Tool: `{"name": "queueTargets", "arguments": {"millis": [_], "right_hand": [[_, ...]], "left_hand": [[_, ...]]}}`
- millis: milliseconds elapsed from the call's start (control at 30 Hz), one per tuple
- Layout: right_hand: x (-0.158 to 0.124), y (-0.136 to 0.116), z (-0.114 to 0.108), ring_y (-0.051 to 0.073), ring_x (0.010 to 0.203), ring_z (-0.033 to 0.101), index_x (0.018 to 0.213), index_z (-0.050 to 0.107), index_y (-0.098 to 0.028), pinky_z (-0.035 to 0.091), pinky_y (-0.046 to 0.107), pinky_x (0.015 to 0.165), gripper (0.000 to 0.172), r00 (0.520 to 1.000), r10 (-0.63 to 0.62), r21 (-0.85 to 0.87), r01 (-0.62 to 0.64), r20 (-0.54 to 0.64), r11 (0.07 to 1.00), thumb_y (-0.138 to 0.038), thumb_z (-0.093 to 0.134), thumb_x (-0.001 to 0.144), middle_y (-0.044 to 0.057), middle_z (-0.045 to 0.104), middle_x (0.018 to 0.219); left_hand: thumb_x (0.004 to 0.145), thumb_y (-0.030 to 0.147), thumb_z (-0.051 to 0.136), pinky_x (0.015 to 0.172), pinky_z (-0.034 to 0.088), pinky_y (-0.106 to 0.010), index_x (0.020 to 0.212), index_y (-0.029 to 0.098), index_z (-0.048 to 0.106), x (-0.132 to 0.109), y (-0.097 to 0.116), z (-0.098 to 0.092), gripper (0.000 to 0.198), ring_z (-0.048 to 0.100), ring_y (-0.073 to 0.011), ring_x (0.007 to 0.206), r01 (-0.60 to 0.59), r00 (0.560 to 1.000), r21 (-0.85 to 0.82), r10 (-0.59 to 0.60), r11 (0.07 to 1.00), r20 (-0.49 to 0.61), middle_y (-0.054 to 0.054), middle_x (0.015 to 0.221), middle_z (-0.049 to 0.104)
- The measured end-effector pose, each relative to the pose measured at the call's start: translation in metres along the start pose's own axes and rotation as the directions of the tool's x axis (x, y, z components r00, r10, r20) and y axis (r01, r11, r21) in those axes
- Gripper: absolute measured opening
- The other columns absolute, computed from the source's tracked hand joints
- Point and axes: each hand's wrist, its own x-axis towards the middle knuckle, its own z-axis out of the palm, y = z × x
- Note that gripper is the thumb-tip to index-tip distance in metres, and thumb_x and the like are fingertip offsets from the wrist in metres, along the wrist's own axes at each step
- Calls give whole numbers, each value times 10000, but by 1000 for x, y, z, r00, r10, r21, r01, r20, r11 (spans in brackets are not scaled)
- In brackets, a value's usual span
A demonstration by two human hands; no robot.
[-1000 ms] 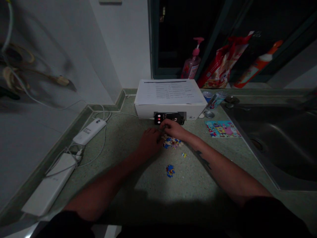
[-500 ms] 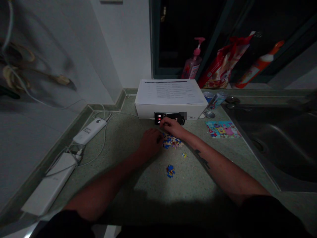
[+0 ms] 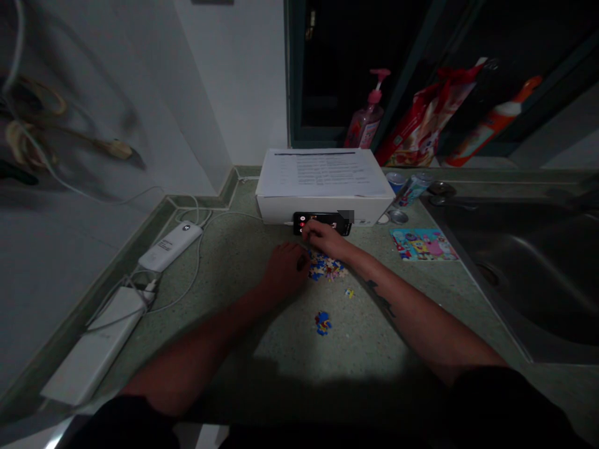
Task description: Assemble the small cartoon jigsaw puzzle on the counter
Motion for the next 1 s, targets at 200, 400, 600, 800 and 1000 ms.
{"name": "queueTargets", "arguments": {"millis": [200,400,600,800,1000], "right_hand": [[0,0,-2,204,824,553,766,600,-232,447,352,797,174,1000,-11,-28,11,3,1000,-80,531,717,25,603,868],[-1,2,-2,193,794,549,788,603,-224,442,340,769,174,1000,2,-19,-1,22,1000,-96,521,704,13,608,844],[-4,3,0,191,789,572,845,644,-225,450,336,749,211,998,25,-20,-24,54,1000,-89,548,716,11,639,839],[-5,4,2,180,783,567,879,669,-223,440,336,739,151,997,18,-55,-14,69,998,-110,618,792,12,661,865],[-7,5,6,156,712,488,899,661,-189,382,308,666,47,999,19,-53,-17,44,998,-201,634,862,-19,590,778]], "left_hand": [[933,140,694,1002,530,-469,913,206,666,0,0,1,74,672,-280,1044,4,1000,-9,-4,1000,1,-77,981,730],[909,107,684,1007,535,-462,895,218,651,0,1,-1,116,678,-267,1028,31,999,-55,-32,998,-13,-61,966,730],[891,110,701,911,558,-435,917,207,671,3,-6,-1,105,699,-254,925,164,981,-167,-179,972,-81,-49,925,739],[961,155,688,877,576,-375,980,208,680,7,-9,-4,57,723,-202,921,256,940,-312,-310,915,-139,-20,956,771],[958,140,716,851,585,-351,958,178,693,11,-9,-7,44,737,-186,887,290,923,-376,-361,880,-136,-30,938,785]]}}
